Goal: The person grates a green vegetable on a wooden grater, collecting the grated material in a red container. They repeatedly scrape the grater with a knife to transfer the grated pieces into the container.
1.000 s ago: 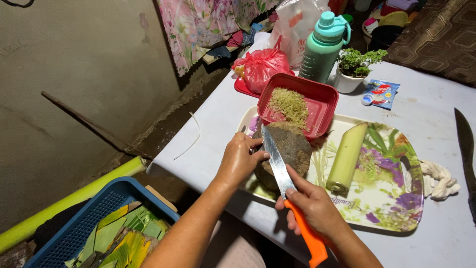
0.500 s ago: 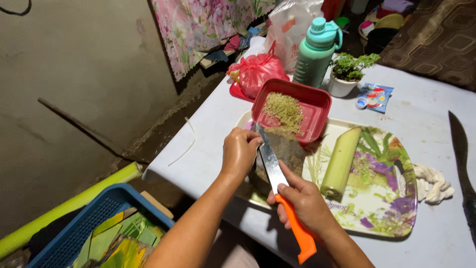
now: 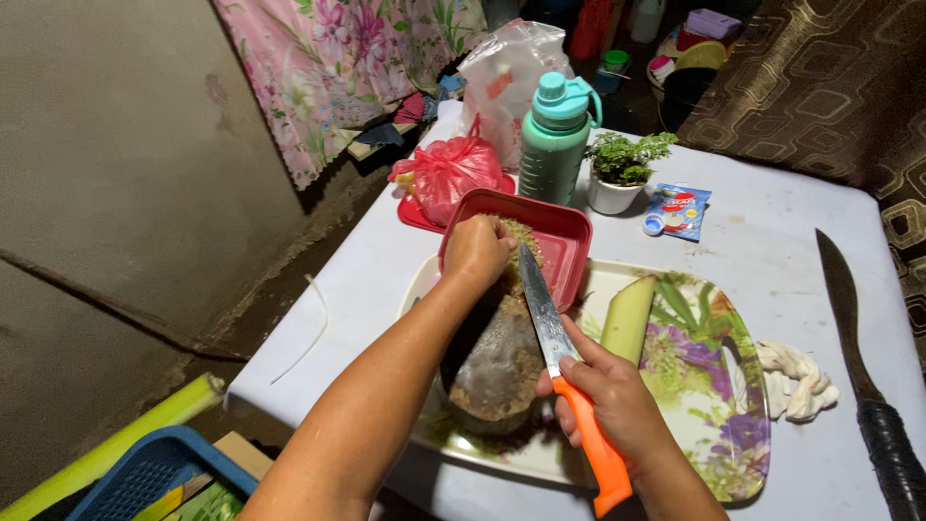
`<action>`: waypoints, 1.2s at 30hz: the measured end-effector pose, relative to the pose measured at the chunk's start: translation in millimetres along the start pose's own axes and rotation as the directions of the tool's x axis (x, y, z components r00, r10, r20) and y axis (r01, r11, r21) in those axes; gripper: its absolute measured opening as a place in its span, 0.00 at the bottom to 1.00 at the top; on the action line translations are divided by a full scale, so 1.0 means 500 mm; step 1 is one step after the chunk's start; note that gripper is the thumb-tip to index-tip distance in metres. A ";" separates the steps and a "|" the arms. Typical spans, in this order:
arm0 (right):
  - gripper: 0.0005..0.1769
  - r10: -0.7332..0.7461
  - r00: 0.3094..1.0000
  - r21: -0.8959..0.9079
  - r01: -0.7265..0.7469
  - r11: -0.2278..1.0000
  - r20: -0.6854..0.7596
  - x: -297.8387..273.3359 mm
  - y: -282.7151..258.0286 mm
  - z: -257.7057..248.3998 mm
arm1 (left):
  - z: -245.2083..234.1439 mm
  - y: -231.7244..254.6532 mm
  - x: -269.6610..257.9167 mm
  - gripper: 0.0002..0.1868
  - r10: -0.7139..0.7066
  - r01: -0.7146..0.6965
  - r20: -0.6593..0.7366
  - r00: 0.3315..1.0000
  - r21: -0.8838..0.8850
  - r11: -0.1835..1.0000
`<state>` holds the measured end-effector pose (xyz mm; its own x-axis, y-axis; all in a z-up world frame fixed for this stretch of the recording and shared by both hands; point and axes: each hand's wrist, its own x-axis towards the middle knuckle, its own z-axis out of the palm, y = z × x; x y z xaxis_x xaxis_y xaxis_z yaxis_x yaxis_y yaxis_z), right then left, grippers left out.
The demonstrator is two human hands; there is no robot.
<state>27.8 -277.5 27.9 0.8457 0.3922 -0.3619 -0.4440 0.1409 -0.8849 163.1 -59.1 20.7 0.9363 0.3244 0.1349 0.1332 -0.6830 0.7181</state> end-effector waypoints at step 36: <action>0.44 -0.101 0.920 -0.102 0.067 0.993 -0.378 -0.171 0.120 -0.181 | 0.195 0.102 -0.214 0.10 0.419 -0.481 0.317 0.851 0.152 0.863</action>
<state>-44.1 -384.6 -20.6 0.9349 0.0030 -0.3548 -0.3541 0.0732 -0.9324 101.2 -192.2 -23.7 0.9556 -0.2172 0.1990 -0.2860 -0.8453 0.4513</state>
